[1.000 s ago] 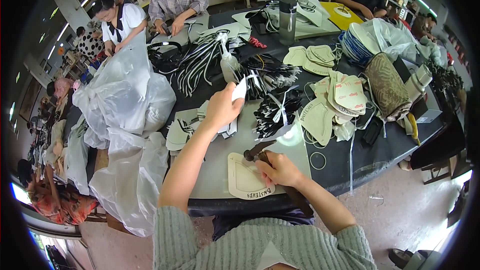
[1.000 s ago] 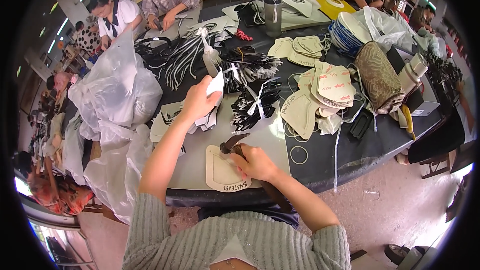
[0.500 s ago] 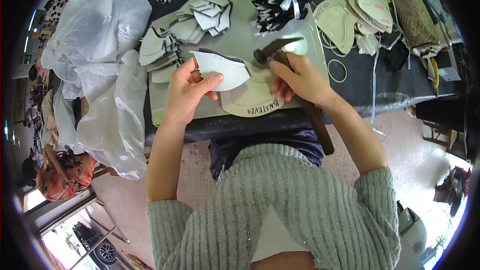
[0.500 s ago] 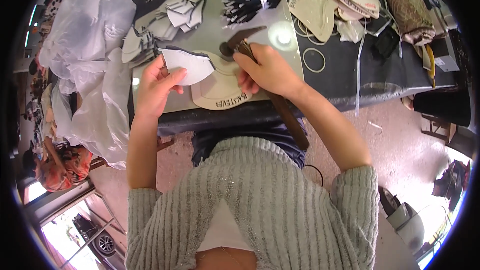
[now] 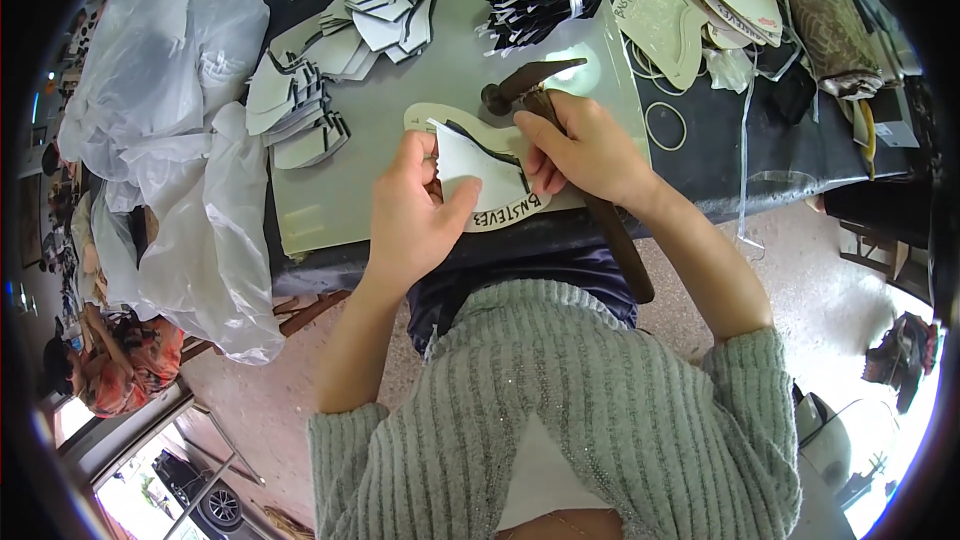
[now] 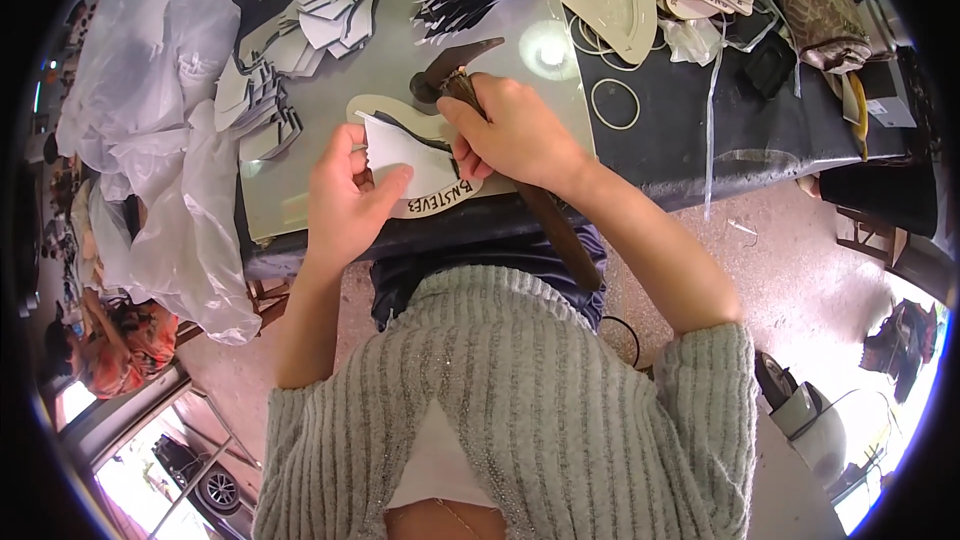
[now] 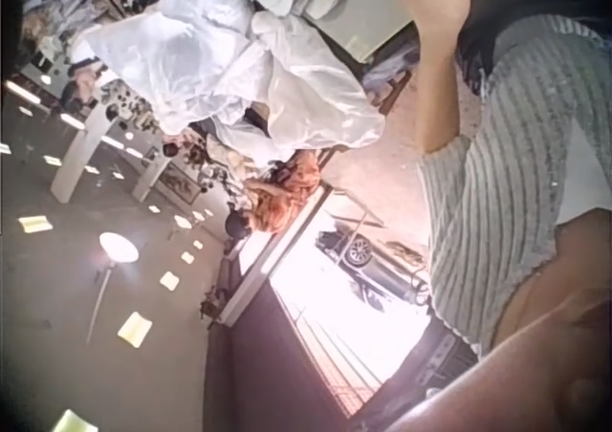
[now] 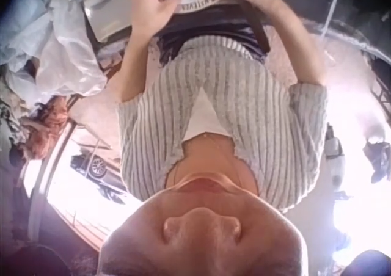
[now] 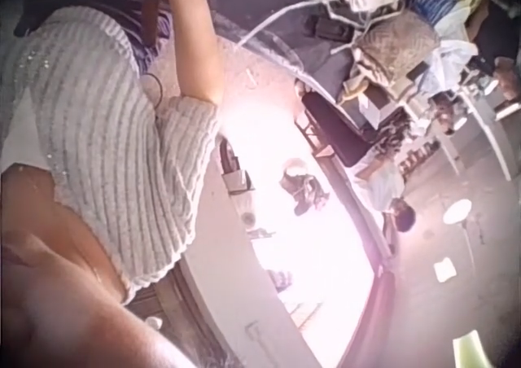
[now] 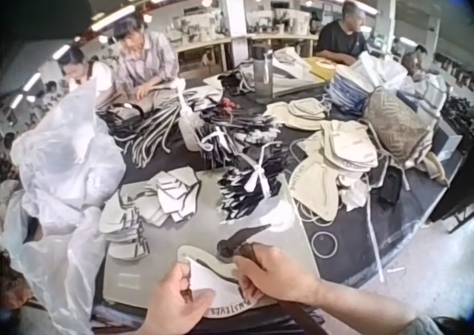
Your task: The worker is assembling and hammering shoe upper components at a factory workbench to secure the pieces together.
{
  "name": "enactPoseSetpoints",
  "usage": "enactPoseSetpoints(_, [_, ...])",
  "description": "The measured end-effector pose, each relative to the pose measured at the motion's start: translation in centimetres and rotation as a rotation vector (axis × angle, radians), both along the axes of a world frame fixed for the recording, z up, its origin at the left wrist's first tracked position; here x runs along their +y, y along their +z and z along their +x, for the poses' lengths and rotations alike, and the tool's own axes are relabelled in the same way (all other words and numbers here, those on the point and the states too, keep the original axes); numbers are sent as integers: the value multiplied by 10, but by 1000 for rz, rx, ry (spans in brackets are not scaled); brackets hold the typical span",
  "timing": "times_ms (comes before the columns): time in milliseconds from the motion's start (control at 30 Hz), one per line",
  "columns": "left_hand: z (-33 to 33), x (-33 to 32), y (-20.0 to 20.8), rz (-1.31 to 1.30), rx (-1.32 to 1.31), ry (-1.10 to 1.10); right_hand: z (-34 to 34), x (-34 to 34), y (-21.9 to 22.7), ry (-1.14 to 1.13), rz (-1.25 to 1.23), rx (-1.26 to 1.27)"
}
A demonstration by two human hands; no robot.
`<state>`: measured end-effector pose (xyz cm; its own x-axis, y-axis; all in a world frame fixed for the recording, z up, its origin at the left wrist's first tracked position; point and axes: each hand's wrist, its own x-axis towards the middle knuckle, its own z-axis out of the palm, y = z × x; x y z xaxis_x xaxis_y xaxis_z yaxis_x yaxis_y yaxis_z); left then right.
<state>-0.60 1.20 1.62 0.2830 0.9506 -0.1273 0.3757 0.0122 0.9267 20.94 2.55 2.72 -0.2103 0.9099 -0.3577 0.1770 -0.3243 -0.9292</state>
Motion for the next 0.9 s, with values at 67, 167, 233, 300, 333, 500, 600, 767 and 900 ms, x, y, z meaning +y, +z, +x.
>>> enactPoseSetpoints(67, [1,0,-1,-11,-42,21,0,1,0,2,8,-1])
enactPoseSetpoints(167, [1,0,-1,-41,-115,59,0,1,-1,-9,22,8])
enactPoseSetpoints(233, [0,2,-2,-38,-93,45,0,2,-1,1,25,7])
enactPoseSetpoints(300, [-1,3,0,-36,-75,40,0,2,-2,1,33,0])
enactPoseSetpoints(333, [-1,4,1,-35,-57,35,0,2,-2,2,41,-6])
enactPoseSetpoints(500, [-4,12,9,-116,-67,-25,0,1,-3,10,57,-10])
enactPoseSetpoints(600, [-5,15,10,-125,-43,-54,-1,0,-2,11,58,-3])
enactPoseSetpoints(767, [-6,19,12,-154,-8,-78,-1,-1,-2,15,60,-13])
enactPoseSetpoints(900, [-4,20,15,-180,0,-74,-1,-1,-2,6,57,-12])
